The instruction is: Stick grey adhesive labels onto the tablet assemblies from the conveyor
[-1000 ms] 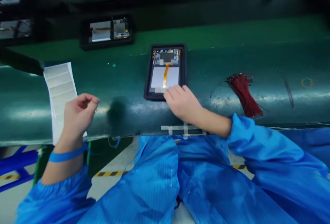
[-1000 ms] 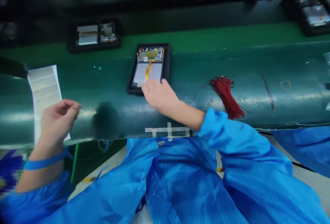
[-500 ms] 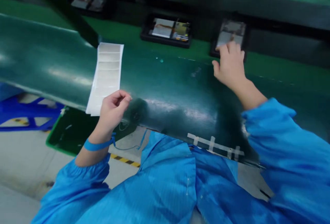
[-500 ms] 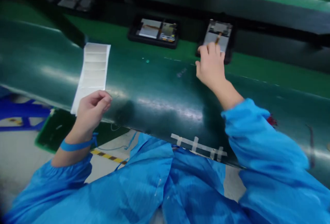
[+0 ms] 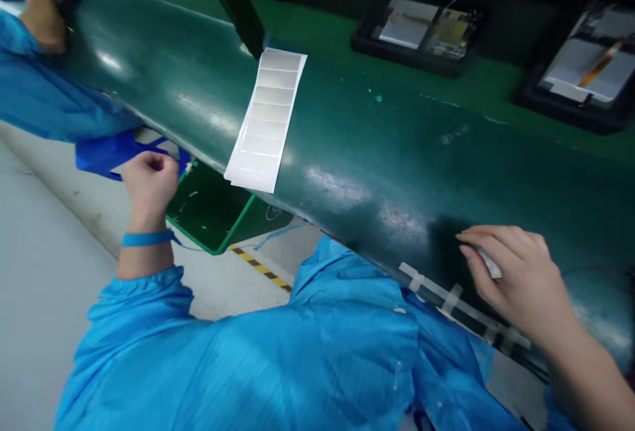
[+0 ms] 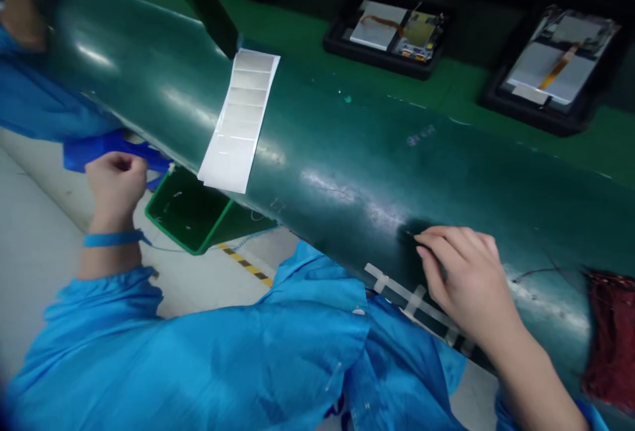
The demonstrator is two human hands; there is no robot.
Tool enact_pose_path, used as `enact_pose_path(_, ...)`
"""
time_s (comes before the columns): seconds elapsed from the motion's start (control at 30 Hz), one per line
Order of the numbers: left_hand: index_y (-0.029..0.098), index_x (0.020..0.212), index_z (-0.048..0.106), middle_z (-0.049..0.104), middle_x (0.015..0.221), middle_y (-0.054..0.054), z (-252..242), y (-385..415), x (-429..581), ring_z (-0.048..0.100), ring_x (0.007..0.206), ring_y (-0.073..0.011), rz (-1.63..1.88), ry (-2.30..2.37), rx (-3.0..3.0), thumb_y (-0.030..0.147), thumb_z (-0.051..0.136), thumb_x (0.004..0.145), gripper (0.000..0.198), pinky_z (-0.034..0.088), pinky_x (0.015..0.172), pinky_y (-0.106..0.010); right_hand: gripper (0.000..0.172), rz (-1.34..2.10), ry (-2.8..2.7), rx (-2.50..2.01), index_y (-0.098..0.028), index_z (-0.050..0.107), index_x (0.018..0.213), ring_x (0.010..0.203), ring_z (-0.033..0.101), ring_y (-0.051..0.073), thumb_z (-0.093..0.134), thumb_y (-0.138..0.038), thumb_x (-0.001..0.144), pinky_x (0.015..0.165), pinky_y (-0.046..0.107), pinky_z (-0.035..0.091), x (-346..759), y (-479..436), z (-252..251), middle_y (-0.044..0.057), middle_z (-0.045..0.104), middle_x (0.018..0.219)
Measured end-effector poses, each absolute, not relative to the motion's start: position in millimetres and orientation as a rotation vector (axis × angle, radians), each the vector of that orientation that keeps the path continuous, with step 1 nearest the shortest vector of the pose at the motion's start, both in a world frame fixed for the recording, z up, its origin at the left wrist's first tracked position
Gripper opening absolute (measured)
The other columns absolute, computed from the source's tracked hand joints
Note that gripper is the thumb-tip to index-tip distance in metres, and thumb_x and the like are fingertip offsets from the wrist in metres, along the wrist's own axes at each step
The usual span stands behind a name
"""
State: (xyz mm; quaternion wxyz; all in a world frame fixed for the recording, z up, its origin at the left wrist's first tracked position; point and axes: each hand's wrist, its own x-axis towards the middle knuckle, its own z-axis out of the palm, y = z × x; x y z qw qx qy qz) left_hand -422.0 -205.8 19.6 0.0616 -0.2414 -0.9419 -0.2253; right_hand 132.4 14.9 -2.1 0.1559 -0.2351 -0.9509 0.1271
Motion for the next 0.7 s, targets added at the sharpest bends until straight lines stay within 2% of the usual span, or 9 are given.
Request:
enact_pose_path(0.1,0.012,0.08,0.062,0.052,0.068,0.004,13,-172,-396,0.046,0.065,-0.0098,-0.74,-2.824,-0.948,0.006,0.06,0.086,0.009,0.036,0.065,-0.023,0.007,0.44,-2.689,-0.723,-0.022,0.065,0.108,0.093,0.069,0.025,0.06,-0.02,0.103,0.081,0.041,0.044,122,11,-8,0.009,0.075,0.103)
enact_pose_path(0.2,0.015,0.086,0.067,0.062,0.084,0.001,-3,-80,-340,0.055,0.08,-0.0107,-0.794,-2.723,-1.466,0.011,0.067,0.084,0.004,0.041,0.079,-0.024,0.011,0.535,-2.676,-0.656,-0.024,0.066,0.106,0.097,0.069,0.025,0.056,-0.022,0.105,0.087,0.043,0.044,91,9,-15,0.008,0.077,0.106)
enact_pose_path(0.23,0.017,0.083,0.066,0.063,0.086,0.001,-7,-44,-321,0.056,0.084,-0.0108,-0.805,-2.684,-1.585,0.014,0.069,0.082,0.005,0.041,0.081,-0.024,0.013,0.542,-2.677,-0.626,-0.023,0.067,0.105,0.097,0.068,0.025,0.054,-0.022,0.106,0.088,0.043,0.044,80,10,-18,0.008,0.077,0.106)
enact_pose_path(0.4,0.02,0.078,0.057,0.061,0.097,-0.002,-16,87,-262,0.06,0.099,-0.0099,-0.55,-2.406,-2.097,0.027,0.052,0.092,0.017,0.037,0.083,-0.025,0.027,0.412,-2.661,-0.6,-0.02,0.069,0.1,0.091,0.061,0.024,0.044,-0.023,0.109,0.088,0.041,0.037,56,15,-37,0.009,0.076,0.102)
enact_pose_path(0.47,0.018,0.082,0.059,0.062,0.1,-0.006,-18,105,-253,0.062,0.104,-0.0148,-0.399,-2.33,-2.161,0.022,0.052,0.094,0.014,0.038,0.084,-0.027,0.028,0.428,-2.635,-0.622,-0.02,0.069,0.101,0.091,0.059,0.023,0.043,-0.023,0.11,0.088,0.041,0.036,59,17,-43,0.009,0.075,0.102)
enact_pose_path(0.53,0.015,0.088,0.06,0.064,0.105,-0.012,-21,107,-249,0.064,0.108,-0.0233,-0.19,-2.272,-2.207,0.014,0.053,0.092,0.009,0.039,0.086,-0.031,0.028,0.469,-2.595,-0.637,-0.02,0.07,0.102,0.091,0.058,0.023,0.043,-0.023,0.11,0.088,0.04,0.035,62,19,-47,0.009,0.075,0.102)
enact_pose_path(0.6,0.012,0.091,0.062,0.064,0.11,-0.018,-22,100,-247,0.065,0.111,-0.0305,0.025,-2.225,-2.251,0.006,0.049,0.091,0.014,0.041,0.087,-0.035,0.028,0.512,-2.547,-0.639,-0.019,0.07,0.102,0.091,0.057,0.023,0.043,-0.024,0.11,0.088,0.04,0.035,63,21,-48,0.009,0.074,0.102)
enact_pose_path(0.7,0.008,0.098,0.066,0.065,0.111,-0.02,-19,89,-256,0.064,0.111,-0.032,0.127,-2.228,-2.291,0.003,0.047,0.091,0.021,0.041,0.091,-0.035,0.029,0.562,-2.493,-0.609,-0.018,0.069,0.101,0.089,0.057,0.022,0.043,-0.024,0.111,0.087,0.039,0.036,62,22,-44,0.008,0.074,0.099)
